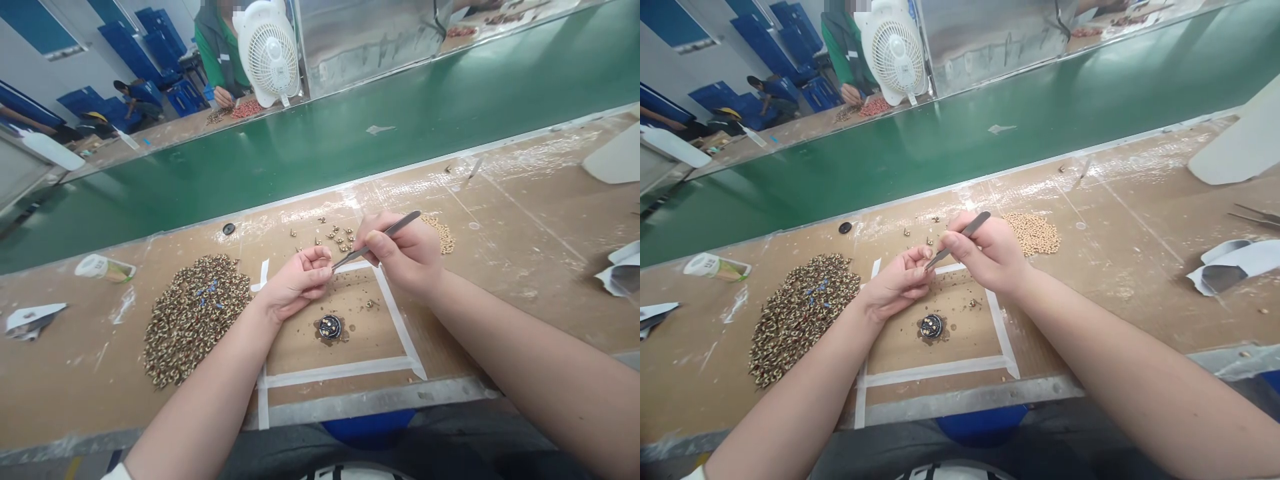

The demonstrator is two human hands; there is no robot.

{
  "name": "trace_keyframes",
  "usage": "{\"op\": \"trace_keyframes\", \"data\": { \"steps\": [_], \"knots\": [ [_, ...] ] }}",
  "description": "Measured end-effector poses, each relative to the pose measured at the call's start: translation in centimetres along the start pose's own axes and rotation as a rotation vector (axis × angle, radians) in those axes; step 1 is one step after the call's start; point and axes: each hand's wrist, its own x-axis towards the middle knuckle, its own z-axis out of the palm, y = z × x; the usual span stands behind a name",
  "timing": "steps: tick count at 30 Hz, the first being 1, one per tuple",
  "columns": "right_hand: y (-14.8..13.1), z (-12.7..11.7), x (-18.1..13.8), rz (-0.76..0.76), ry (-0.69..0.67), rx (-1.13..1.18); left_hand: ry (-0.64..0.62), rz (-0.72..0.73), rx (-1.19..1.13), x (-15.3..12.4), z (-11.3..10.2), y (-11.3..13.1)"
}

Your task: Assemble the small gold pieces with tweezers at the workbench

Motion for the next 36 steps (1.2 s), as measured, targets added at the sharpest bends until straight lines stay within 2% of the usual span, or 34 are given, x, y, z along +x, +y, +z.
{"op": "trace_keyframes", "data": {
  "steps": [6,11,23,29,31,33,35,36],
  "knots": [
    [-0.3,-0.5,0.2,-0.055,-0.09,-0.01,-0.01,0.005,0.01,0.0,-0.2,-0.2],
    [-0.4,-0.6,0.1,-0.009,-0.111,-0.037,0.008,-0.004,0.004,0.0,-0.1,-0.1],
    [-0.2,-0.2,-0.6,-0.005,-0.034,-0.043,-0.037,0.015,-0.024,-0.1,-0.3,-0.5],
    [0.4,0.1,-0.8,0.054,0.072,-0.025,-0.026,0.065,0.011,0.0,-0.2,-0.6],
    [0.7,0.1,-0.9,0.11,0.103,0.022,0.05,0.121,0.2,-0.9,0.0,0.3],
    [1.1,0.2,-0.9,0.185,0.119,0.075,0.204,0.219,0.615,-2.5,-0.2,2.1],
    [1.5,0.2,-0.9,0.248,0.113,0.105,0.452,0.279,1.169,-4.6,-0.9,4.5],
    [1.7,0.3,-0.9,0.269,0.106,0.115,0.616,0.239,1.421,-5.7,-1.6,5.8]
  ]
}}
